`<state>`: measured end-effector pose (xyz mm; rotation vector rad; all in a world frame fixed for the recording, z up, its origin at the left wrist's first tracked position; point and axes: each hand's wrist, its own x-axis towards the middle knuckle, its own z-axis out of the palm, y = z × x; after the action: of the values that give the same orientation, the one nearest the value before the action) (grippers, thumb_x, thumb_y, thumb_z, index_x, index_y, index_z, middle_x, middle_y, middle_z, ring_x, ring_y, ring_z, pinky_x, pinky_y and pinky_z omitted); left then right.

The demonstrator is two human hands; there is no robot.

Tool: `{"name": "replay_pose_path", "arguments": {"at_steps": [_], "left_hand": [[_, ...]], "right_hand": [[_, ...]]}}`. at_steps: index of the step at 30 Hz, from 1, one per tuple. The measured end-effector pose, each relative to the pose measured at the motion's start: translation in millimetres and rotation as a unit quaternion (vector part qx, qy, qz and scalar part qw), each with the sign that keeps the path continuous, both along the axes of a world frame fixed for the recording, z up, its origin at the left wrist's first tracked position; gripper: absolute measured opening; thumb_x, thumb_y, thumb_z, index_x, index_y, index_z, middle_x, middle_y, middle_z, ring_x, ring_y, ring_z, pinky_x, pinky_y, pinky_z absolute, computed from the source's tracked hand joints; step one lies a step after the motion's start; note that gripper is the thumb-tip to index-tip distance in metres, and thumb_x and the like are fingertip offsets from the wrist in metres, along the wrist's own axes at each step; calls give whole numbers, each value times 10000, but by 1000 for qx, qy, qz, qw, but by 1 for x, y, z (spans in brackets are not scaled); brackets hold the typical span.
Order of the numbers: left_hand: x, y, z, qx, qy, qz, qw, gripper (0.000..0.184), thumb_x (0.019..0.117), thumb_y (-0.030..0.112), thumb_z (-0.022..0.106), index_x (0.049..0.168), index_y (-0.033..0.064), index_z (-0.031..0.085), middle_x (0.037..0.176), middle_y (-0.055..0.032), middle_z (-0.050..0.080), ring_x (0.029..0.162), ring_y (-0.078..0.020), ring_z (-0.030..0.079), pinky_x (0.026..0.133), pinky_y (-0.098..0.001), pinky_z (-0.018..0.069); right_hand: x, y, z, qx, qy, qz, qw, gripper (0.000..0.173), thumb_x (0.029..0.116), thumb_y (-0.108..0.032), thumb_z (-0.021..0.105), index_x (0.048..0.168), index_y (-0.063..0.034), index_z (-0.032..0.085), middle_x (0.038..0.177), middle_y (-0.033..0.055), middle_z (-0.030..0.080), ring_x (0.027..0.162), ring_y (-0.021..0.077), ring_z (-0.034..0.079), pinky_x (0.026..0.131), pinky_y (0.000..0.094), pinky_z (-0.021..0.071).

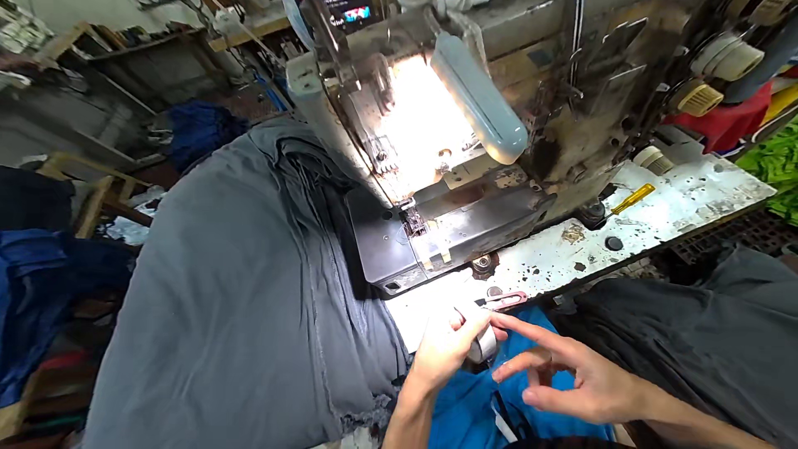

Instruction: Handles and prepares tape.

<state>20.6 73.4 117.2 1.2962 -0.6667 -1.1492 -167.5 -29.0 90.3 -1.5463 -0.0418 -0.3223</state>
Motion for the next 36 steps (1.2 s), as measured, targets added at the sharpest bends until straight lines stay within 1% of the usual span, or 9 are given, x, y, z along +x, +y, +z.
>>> {"name": "replay_pose_path", "arguments": {"at_steps": [3,8,13,18,19,22,30,32,36], "left_hand": [[5,-13,11,-45,-78,-9,996,491,936,-33,598,1401,-63,442,826,49,731,745,2,682,728,-169,564],[14,-24,13,-145,-64,0,987,547,957,-62,523,1451,-61,288,875,-73,749,809,-172,757,817,-330,639],[13,-26,17,-156,-96,-61,981,138,976,-44,493,1008,26,607,867,9,758,836,-92,743,826,-287,612],[5,-20,29,-172,-140,-77,972,226,1032,20,486,974,-23,700,873,-9,744,852,-73,713,855,-250,587],[3,-17,31,-173,-130,-72,974,169,1020,5,504,1100,-44,644,884,-18,742,856,-87,718,853,-258,593],[-2,-10,35,-180,-117,-86,973,678,1000,-15,542,1588,5,207,928,-37,734,885,-87,714,869,-260,590],[-13,-1,35,-226,-133,-98,960,722,1003,-36,500,1579,-62,64,1008,-65,732,927,-108,715,874,-282,591],[-11,1,37,-213,-148,-64,964,668,993,-31,520,1557,-69,165,1040,-81,741,922,-123,729,871,-291,604],[2,-6,41,-204,-168,-2,964,158,959,-39,549,1094,-64,625,1005,-69,745,917,-128,728,871,-280,607]], "right_hand": [[10,13,-14,-8,-53,-128,990,637,994,-71,622,1569,-101,349,1151,-10,752,764,-12,686,664,141,561],[4,35,-40,29,-38,-211,976,676,996,-78,639,1583,-161,313,1017,-63,769,722,-40,672,610,110,539],[0,28,-47,66,32,-203,976,733,973,-70,659,1582,-69,249,986,-39,768,713,-6,687,614,148,563],[14,9,-37,91,83,-168,978,790,917,3,606,1574,-18,167,1031,-24,746,652,-7,640,580,161,538],[16,6,-37,96,82,-165,978,796,914,4,603,1575,-7,157,1025,-24,746,645,-5,641,575,164,541],[22,-2,-35,108,78,-164,977,826,909,33,605,1576,26,118,993,-26,734,649,16,655,568,182,560],[30,-20,-22,89,87,-143,982,893,872,37,609,1582,16,67,1017,-26,730,674,8,658,583,180,558],[31,-21,-20,80,90,-139,983,864,894,23,610,1582,18,88,1067,-8,729,673,7,657,583,178,560],[31,-17,-17,51,89,-126,987,808,920,6,598,1582,7,133,1136,-5,724,676,-3,647,579,170,551]]}}
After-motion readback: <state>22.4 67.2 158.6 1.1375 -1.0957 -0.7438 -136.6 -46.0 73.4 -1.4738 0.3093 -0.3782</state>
